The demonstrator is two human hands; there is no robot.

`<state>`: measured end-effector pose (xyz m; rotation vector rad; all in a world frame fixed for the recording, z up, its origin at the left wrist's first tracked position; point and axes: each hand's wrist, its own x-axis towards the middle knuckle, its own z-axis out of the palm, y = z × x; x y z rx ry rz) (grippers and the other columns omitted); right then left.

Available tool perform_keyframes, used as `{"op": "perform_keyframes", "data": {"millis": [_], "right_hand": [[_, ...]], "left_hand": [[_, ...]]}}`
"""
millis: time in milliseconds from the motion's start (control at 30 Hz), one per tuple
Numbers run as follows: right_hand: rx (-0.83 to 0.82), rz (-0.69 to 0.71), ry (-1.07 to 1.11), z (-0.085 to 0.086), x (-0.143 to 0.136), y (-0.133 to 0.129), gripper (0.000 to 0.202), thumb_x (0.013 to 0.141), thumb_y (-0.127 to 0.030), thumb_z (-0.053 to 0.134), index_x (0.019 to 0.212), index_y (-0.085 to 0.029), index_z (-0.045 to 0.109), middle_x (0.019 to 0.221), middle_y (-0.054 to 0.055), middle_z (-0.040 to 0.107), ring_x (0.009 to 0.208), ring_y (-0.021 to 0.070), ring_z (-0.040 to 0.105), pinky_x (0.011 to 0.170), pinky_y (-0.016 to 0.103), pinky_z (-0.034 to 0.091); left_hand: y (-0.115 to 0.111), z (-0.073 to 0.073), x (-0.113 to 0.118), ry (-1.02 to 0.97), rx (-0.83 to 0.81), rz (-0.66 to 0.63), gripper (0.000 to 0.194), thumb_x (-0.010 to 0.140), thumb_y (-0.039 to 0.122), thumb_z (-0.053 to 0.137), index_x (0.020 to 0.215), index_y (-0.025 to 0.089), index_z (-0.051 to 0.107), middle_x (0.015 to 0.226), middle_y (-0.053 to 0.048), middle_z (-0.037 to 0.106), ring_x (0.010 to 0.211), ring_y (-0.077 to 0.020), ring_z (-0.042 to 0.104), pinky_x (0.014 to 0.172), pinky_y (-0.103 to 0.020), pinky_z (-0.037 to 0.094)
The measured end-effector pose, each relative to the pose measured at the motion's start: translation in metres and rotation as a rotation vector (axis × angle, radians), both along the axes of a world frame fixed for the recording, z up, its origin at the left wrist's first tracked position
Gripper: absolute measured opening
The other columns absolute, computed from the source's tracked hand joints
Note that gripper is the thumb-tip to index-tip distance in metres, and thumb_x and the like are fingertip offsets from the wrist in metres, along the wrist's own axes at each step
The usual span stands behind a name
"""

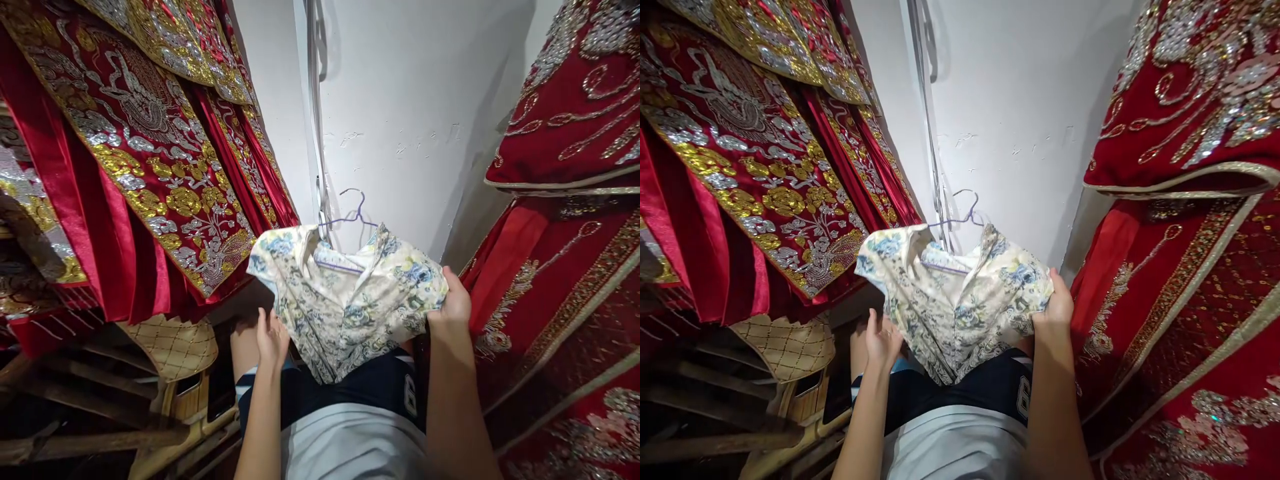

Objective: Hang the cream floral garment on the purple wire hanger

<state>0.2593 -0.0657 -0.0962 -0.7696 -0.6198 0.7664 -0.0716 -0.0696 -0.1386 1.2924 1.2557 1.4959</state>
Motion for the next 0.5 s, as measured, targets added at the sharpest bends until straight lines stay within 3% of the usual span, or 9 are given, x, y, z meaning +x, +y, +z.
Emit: {"op": "perform_keyframes", "data": {"millis": [100, 167, 267, 400, 500], "right_hand": [[0.061, -0.045, -0.039, 0.017, -0.009, 0.02, 0.048, 0.082, -0.061, 0.056, 0.106, -0.022, 0.07, 0.103, 0.011, 0.075, 0.107, 0.0338, 0.07, 0.086, 0.05, 0.06], [0.084, -0.033, -0.066, 0.028, -0.021, 0.03, 0.055, 0.082, -0.065, 0.054, 0.112, -0.021, 0.068, 0.109, 0.012, 0.074, 0.107, 0.0334, 0.07, 0.085, 0.049, 0.06], [0.096, 0.062, -0.163, 0.037, -0.042, 0.036, 0.062, 0.083, -0.071, 0.051, 0.114, -0.02, 0.065, 0.112, 0.013, 0.073, 0.104, 0.0321, 0.071, 0.082, 0.047, 0.06], [0.009, 0.125, -0.051, 0.025, -0.058, 0.026, 0.053, 0.083, -0.066, 0.057, 0.11, -0.021, 0.064, 0.118, 0.012, 0.071, 0.103, 0.0293, 0.07, 0.081, 0.043, 0.059], [-0.043, -0.026, 0.03, 0.008, -0.05, 0.017, 0.042, 0.079, -0.054, 0.063, 0.104, -0.021, 0.063, 0.12, 0.011, 0.067, 0.107, 0.026, 0.067, 0.084, 0.037, 0.056]], "left_hand": [[0.002, -0.011, 0.001, -0.285, 0.013, -0.025, 0.044, 0.081, 0.066, 0.06, 0.1, 0.028, 0.071, 0.104, -0.007, 0.074, 0.123, -0.0278, 0.061, 0.101, -0.038, 0.051], [0.006, -0.014, 0.005, -0.235, 0.006, -0.047, 0.042, 0.072, 0.055, 0.075, 0.106, 0.029, 0.07, 0.114, -0.004, 0.073, 0.13, -0.0278, 0.056, 0.108, -0.037, 0.045], [0.009, -0.02, 0.005, -0.148, -0.004, 0.015, 0.038, 0.071, 0.045, 0.078, 0.104, 0.027, 0.07, 0.118, -0.004, 0.072, 0.13, -0.0301, 0.056, 0.11, -0.039, 0.043], [0.0, -0.041, -0.006, -0.176, -0.059, 0.162, 0.031, 0.063, 0.034, 0.079, 0.092, 0.024, 0.071, 0.11, -0.006, 0.074, 0.119, -0.0335, 0.063, 0.102, -0.042, 0.048], [-0.016, -0.06, -0.01, -0.266, -0.118, 0.156, 0.035, 0.062, 0.032, 0.078, 0.095, 0.024, 0.07, 0.108, -0.006, 0.075, 0.115, -0.0321, 0.065, 0.097, -0.039, 0.052]]}}
